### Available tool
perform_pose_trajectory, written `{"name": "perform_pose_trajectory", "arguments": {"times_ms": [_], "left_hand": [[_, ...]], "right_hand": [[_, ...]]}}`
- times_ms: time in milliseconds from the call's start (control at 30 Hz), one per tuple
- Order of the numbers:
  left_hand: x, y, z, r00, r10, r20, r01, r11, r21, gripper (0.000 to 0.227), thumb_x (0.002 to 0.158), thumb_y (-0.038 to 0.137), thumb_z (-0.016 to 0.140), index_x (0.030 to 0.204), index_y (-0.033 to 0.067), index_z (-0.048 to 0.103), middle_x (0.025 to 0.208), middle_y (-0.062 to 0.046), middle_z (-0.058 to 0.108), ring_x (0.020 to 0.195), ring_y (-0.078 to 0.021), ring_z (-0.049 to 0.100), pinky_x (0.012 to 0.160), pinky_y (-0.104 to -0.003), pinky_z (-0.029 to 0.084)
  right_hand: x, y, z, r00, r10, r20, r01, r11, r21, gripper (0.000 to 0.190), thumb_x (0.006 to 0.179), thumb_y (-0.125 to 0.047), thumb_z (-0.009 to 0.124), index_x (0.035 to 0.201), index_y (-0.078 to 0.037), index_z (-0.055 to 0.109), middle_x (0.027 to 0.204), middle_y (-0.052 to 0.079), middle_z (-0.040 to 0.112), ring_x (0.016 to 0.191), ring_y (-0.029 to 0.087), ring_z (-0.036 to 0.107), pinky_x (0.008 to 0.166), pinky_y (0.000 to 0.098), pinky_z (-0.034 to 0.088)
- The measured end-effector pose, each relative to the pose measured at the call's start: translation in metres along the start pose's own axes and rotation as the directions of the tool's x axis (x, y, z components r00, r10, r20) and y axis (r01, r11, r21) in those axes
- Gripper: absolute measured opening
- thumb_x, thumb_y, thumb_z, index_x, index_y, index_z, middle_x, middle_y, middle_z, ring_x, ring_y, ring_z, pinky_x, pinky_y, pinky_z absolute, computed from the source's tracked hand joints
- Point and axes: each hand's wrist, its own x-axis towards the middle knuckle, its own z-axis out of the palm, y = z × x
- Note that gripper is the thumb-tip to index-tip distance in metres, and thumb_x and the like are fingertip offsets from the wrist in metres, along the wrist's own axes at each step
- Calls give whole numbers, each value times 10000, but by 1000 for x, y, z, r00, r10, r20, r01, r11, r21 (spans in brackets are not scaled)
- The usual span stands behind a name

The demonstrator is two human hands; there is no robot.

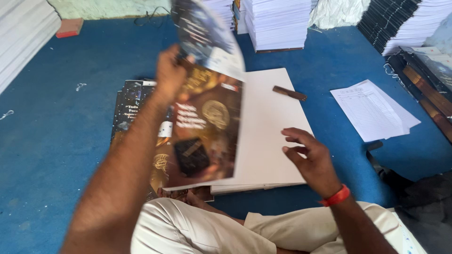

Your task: The person sits on the floor and assembles books by placing a printed cover onto a stack of white pages. They align the cover, fold it over the pages, and use a wooden block to press and crease the spine. The person repeats this process for multiple books, stacking the finished ones to the side.

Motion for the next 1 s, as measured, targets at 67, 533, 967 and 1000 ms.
{"name": "perform_pose_trajectory", "arguments": {"times_ms": [67,533,967,1000], "left_hand": [[19,-11,-32,999,31,27,-31,999,-16,214,983,49,705,1190,3,679,1047,-71,760,875,-131,701,760,-313,609],[-83,-208,-223,735,-492,-467,652,323,686,484,776,260,877,1216,114,738,1212,-207,737,1119,-384,718,908,-489,579],[-152,-244,-190,578,-537,-614,730,6,683,681,822,303,871,1399,114,562,1394,-185,599,1254,-383,601,983,-546,513],[-153,-245,-183,593,-509,-624,712,-30,701,704,798,275,872,1405,126,549,1430,-167,559,1293,-371,561,1005,-563,480]], "right_hand": [[-3,13,-9,998,57,-10,-57,998,-4,395,909,-35,707,1298,-79,658,1302,84,682,1124,166,698,878,289,616],[-16,100,-34,885,465,-22,-465,883,-65,434,901,-50,688,1330,-12,632,1238,104,728,1021,186,715,819,315,600],[-6,168,-8,788,611,77,-577,776,-254,461,901,-172,696,1350,-78,653,1259,114,735,1084,227,723,869,368,603],[-6,180,-10,757,650,64,-600,730,-327,469,902,-192,704,1358,-100,651,1278,104,730,1086,239,723,886,377,598]]}}
